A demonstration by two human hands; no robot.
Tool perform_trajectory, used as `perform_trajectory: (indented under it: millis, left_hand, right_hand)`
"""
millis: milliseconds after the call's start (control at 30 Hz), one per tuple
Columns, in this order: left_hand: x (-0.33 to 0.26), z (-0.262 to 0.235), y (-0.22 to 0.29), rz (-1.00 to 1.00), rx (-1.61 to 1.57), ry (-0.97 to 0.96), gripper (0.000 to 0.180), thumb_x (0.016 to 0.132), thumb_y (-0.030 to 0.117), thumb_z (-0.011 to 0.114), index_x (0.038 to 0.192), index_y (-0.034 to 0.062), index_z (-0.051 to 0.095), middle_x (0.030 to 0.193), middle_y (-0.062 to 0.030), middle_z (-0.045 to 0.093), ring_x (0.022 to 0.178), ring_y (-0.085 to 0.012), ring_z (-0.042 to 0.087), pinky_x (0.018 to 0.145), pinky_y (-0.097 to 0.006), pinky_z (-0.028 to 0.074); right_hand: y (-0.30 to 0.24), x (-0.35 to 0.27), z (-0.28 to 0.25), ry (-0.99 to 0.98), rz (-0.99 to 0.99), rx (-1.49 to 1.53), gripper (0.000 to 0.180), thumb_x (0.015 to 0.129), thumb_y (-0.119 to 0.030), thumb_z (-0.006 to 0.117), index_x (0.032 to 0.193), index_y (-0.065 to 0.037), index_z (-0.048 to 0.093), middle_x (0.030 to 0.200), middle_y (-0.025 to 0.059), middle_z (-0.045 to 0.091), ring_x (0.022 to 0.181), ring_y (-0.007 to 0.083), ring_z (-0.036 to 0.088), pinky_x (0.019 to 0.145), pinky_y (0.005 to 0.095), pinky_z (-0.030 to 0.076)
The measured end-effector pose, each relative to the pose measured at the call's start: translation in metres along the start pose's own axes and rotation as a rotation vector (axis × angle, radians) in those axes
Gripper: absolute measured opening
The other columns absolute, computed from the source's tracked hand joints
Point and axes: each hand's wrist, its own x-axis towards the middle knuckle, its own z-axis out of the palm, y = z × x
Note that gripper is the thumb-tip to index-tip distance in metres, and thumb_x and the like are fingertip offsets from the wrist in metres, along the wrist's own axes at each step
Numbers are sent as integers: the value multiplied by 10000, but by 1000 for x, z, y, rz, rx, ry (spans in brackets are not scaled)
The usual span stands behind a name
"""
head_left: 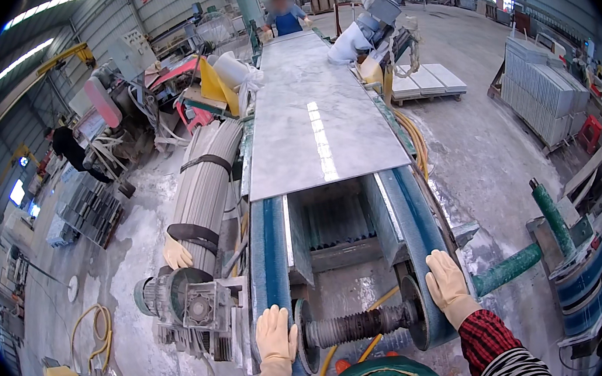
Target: The person feeds large rectangular tiles onto a conveyor belt and guides them through a processing machine. They repeatedly pick up tiles, align them, and place them onto the belt, then retrieve them after processing and stack them nearby.
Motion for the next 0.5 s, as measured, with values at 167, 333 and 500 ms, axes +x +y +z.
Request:
perform_trajectory:
  millis: [167, 333, 500]
  left_hand:
    - [-2, 0, 0, -4, -8, -3, 564, 950, 293, 762, 1445, 52, 641, 1543, -217, 614, 1434, -447, 540, 1255, -558, 393]
    - [-7, 0, 2, -12, 0, -14, 574, 957, 309, 751, 1460, 58, 632, 1560, -215, 601, 1444, -443, 535, 1263, -558, 383]
    - [-6, -6, 7, -13, -27, -10, 558, 946, 287, 763, 1442, 62, 642, 1537, -210, 609, 1436, -443, 534, 1255, -559, 389]
  right_hand:
    - [1, -5, 2, 49, -30, -25, 322, 939, -96, 639, 1239, 13, 600, 1234, 237, 617, 1179, 445, 592, 1109, 508, 478]
    - [5, -11, 4, 40, -20, 11, 335, 941, -107, 648, 1248, 21, 612, 1261, 250, 628, 1203, 465, 593, 1123, 528, 470]
    - [3, -9, 1, 30, -17, 5, 315, 944, -122, 634, 1225, 21, 624, 1229, 246, 637, 1172, 458, 608, 1076, 525, 490]
